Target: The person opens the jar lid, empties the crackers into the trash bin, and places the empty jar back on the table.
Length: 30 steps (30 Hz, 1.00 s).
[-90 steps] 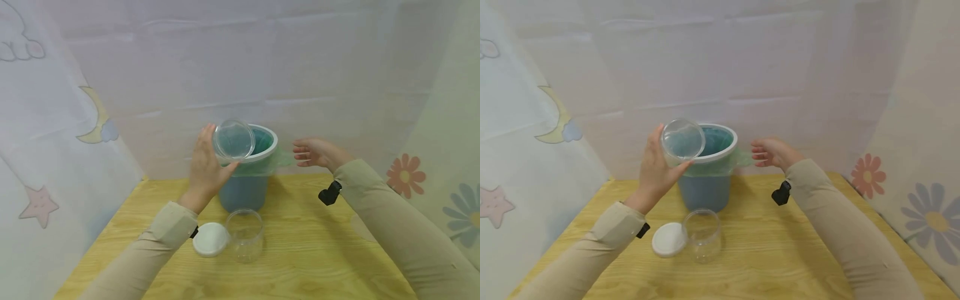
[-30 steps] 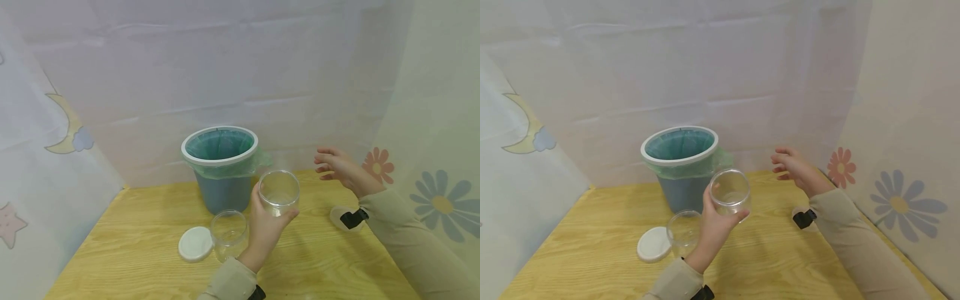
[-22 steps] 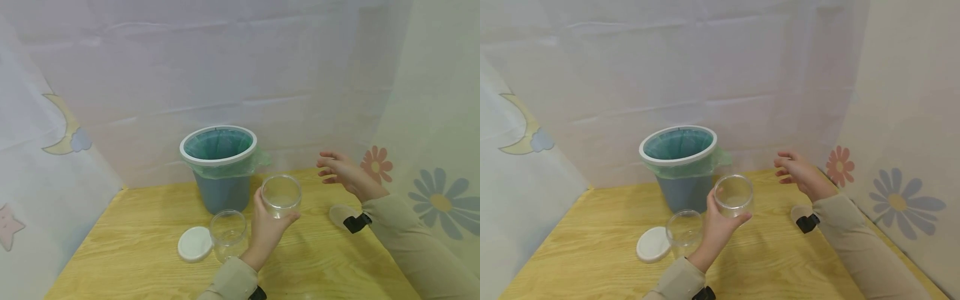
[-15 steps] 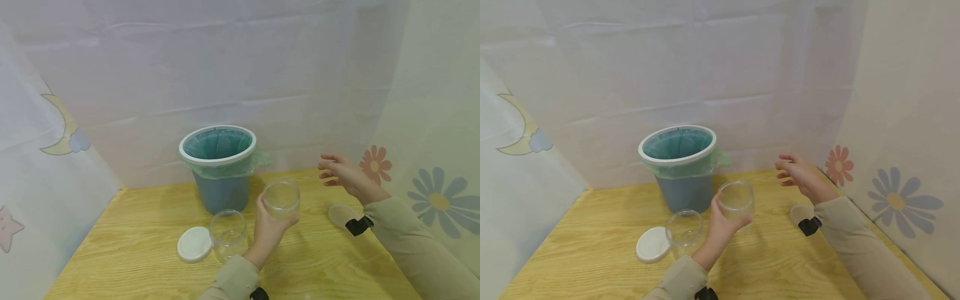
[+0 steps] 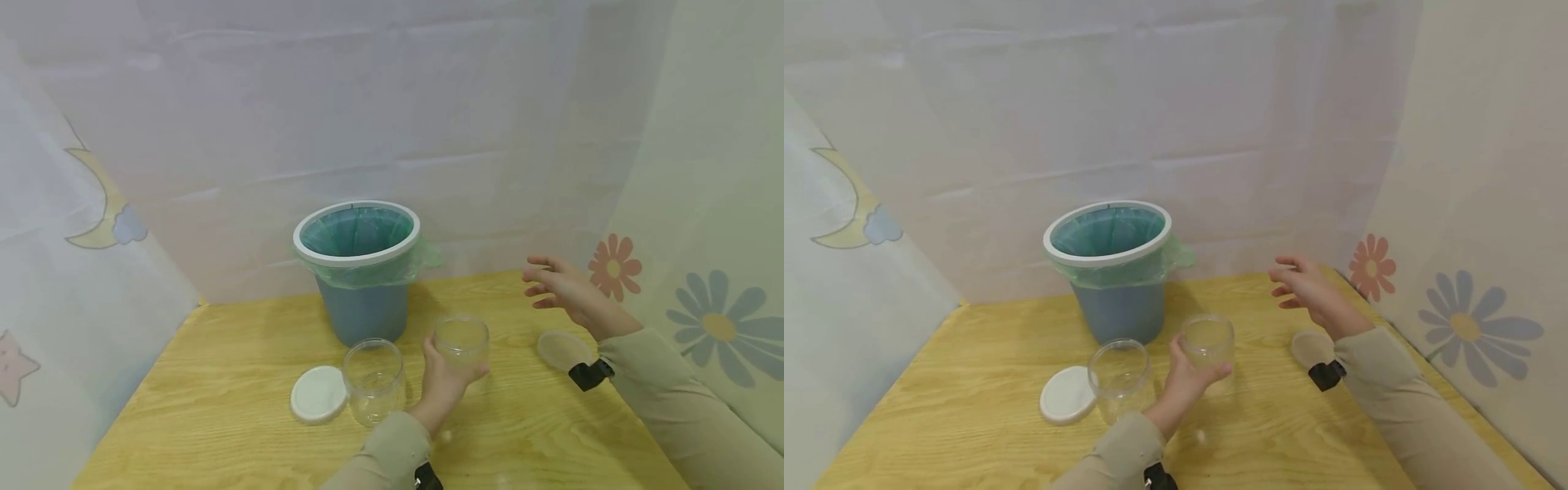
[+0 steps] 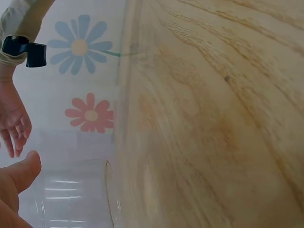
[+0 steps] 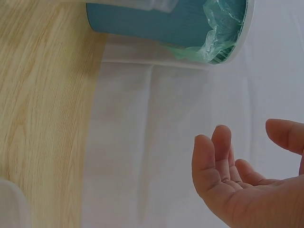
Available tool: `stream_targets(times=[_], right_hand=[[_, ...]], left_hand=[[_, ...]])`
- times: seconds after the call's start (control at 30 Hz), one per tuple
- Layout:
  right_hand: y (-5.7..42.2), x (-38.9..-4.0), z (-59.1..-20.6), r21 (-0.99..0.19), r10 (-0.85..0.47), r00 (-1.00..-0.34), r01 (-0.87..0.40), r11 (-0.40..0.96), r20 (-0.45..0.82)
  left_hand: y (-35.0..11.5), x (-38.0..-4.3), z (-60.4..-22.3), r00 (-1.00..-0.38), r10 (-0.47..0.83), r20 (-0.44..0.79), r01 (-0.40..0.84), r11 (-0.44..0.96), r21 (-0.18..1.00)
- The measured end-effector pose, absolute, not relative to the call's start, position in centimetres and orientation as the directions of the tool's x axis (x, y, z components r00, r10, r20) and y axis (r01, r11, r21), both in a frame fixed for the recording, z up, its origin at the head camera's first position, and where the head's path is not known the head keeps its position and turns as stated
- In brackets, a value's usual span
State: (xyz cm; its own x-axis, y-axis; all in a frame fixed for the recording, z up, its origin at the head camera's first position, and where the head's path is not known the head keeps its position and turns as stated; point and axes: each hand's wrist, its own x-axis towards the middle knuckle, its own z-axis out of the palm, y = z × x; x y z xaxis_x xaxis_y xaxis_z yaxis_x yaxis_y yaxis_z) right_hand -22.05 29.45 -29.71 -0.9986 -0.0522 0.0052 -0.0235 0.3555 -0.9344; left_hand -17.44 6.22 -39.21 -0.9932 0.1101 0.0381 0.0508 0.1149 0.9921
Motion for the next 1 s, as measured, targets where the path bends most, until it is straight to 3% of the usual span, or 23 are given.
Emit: stream_targets(times=[0.2, 0.7, 1.0], right_hand=[[29.6, -21.8, -30.2, -0.937, -0.057, -0.998, -0.034, 0.348, 0.016], [29.7, -21.7, -30.7, -0.934, -0.076, -0.997, -0.028, 0.356, 0.001], [29.4, -21.2, -30.6, -0.904, -0.080, -0.997, -0.054, 0.423, 0.022]], left_hand=[[6.2, -17.6, -40.0, -0.993, 0.117, -0.012, -0.004, 0.071, 0.998], [6.1, -18.1, -40.5, -0.988, 0.108, -0.112, -0.099, 0.126, 0.987], [5.9, -17.2, -39.3, -0.973, 0.157, -0.170, -0.128, 0.243, 0.961]])
